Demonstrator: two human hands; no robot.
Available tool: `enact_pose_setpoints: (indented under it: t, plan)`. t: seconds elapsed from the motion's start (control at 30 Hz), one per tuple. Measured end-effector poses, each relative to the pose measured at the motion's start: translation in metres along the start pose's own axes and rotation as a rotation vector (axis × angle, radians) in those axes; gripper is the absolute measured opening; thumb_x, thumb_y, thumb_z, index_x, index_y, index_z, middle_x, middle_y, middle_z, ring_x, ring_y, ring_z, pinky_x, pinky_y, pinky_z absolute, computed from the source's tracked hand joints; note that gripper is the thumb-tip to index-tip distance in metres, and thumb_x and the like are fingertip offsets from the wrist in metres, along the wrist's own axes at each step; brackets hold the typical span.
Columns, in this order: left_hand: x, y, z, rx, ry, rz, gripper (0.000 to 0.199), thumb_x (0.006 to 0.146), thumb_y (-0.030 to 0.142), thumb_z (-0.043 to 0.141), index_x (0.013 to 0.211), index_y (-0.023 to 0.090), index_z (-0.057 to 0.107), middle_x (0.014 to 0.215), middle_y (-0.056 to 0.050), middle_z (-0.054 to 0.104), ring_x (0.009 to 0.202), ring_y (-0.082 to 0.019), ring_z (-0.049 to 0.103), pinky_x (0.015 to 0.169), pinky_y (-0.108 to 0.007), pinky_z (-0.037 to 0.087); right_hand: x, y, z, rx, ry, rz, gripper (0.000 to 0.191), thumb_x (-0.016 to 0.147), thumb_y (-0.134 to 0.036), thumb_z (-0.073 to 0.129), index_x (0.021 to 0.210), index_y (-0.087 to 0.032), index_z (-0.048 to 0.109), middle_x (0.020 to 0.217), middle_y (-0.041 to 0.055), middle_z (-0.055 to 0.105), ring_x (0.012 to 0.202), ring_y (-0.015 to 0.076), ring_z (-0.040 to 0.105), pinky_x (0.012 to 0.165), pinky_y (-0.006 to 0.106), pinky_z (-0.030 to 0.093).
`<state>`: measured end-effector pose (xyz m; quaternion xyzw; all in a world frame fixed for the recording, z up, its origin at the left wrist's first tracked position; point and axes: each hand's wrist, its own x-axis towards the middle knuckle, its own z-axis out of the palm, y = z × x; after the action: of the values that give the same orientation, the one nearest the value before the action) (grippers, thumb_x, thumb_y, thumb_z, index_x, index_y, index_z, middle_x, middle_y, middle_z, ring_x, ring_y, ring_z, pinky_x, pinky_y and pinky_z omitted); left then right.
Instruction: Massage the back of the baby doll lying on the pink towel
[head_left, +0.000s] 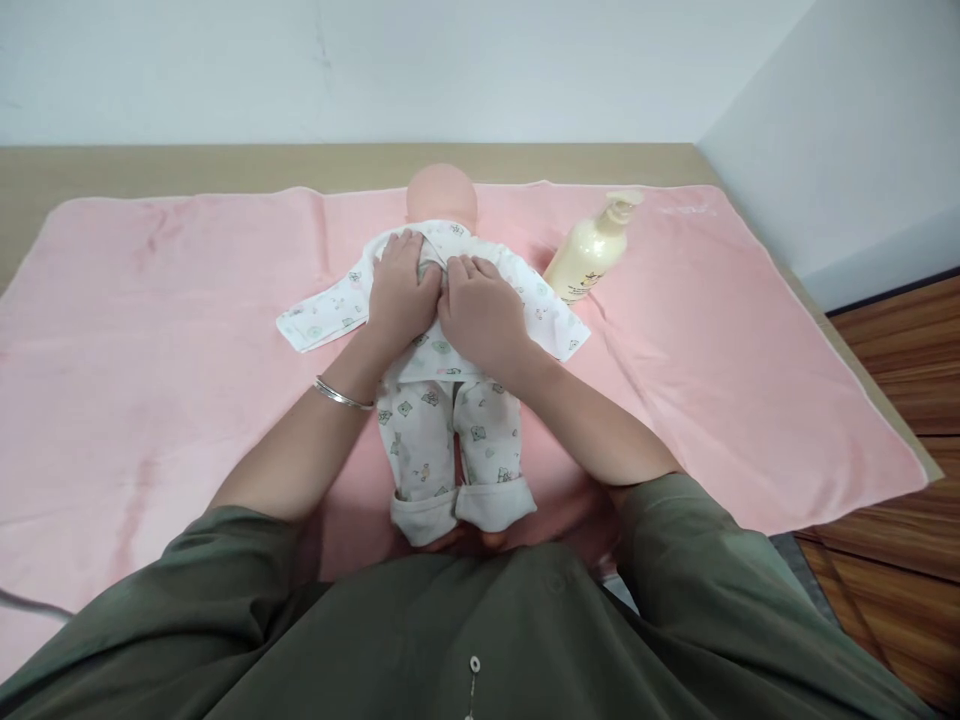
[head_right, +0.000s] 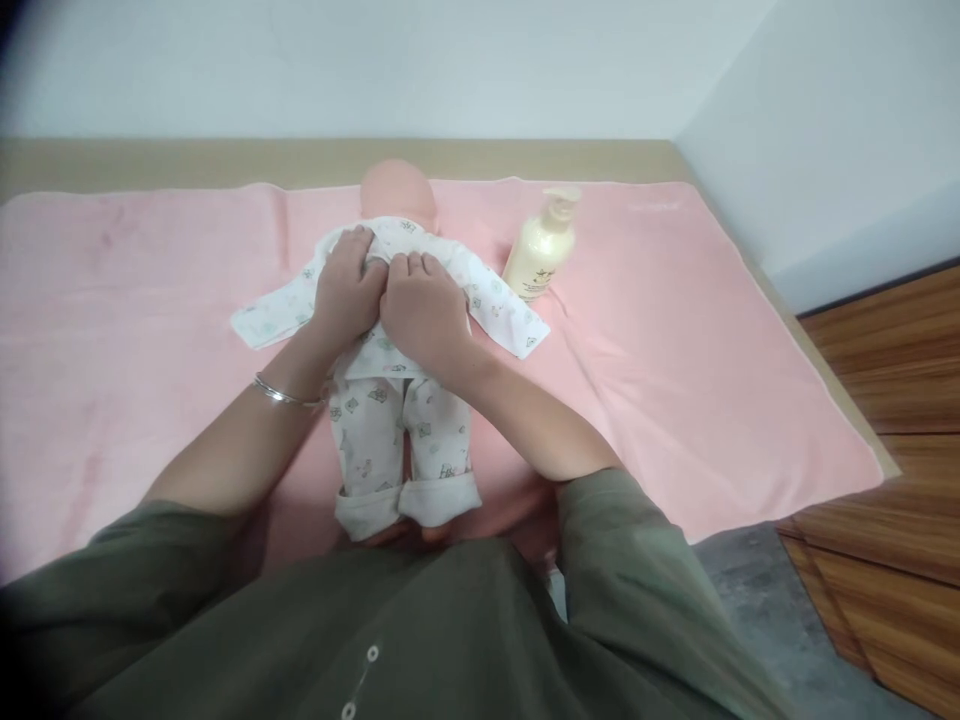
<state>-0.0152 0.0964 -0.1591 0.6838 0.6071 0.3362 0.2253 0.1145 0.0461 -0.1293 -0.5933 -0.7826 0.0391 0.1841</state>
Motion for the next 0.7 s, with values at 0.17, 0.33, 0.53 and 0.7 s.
enact_pose_setpoints:
  t: [0.17, 0.33, 0.53, 0.7]
  plan:
    - [-0.005, 0.003, 0.003, 0.040, 0.030, 0.033, 0.058, 0.095, 0.030, 0.043, 0.149, 0.012, 0.055, 0.164, -0.016, 0.048, 0.161, -0.033, 0.033, 0.138, -0.053, 0.019, 0.014, 0.013, 0.001, 0.102, -0.066, 0.041, 0.050, 0.106, -0.025, 0.033, 0.147, -0.003, 0.053, 0.159, 0.0178, 0.051, 0.156, 0.0303, 0.040, 0.130, 0.049, 0.038]
    - [-0.022, 0.020, 0.005, 0.136, 0.022, 0.085, 0.055, 0.099, 0.026, 0.040, 0.148, 0.006, 0.055, 0.162, -0.022, 0.048, 0.160, -0.036, 0.036, 0.137, -0.055, 0.023, 0.034, 0.032, 0.003, 0.127, -0.145, 0.044, 0.063, 0.103, -0.027, 0.037, 0.160, 0.000, 0.036, 0.171, 0.0164, 0.033, 0.163, 0.0305, 0.026, 0.138, 0.051, 0.023]
    - [-0.027, 0.024, 0.008, 0.105, 0.039, 0.090, 0.053, 0.096, 0.023, 0.043, 0.146, 0.011, 0.058, 0.163, -0.017, 0.048, 0.160, -0.034, 0.035, 0.137, -0.055, 0.021, 0.033, 0.032, 0.001, 0.070, -0.160, 0.037, 0.062, 0.106, -0.027, 0.036, 0.161, 0.000, 0.034, 0.172, 0.0171, 0.030, 0.164, 0.0313, 0.025, 0.139, 0.049, 0.019]
    - [-0.010, 0.012, 0.002, 0.030, 0.035, 0.023, 0.055, 0.092, 0.022, 0.046, 0.145, 0.016, 0.061, 0.164, -0.013, 0.048, 0.161, -0.031, 0.035, 0.138, -0.054, 0.019, 0.011, 0.012, -0.003, -0.060, -0.051, 0.018, 0.050, 0.108, -0.024, 0.029, 0.142, 0.002, 0.056, 0.142, 0.0236, 0.064, 0.142, 0.0348, 0.056, 0.125, 0.051, 0.043]
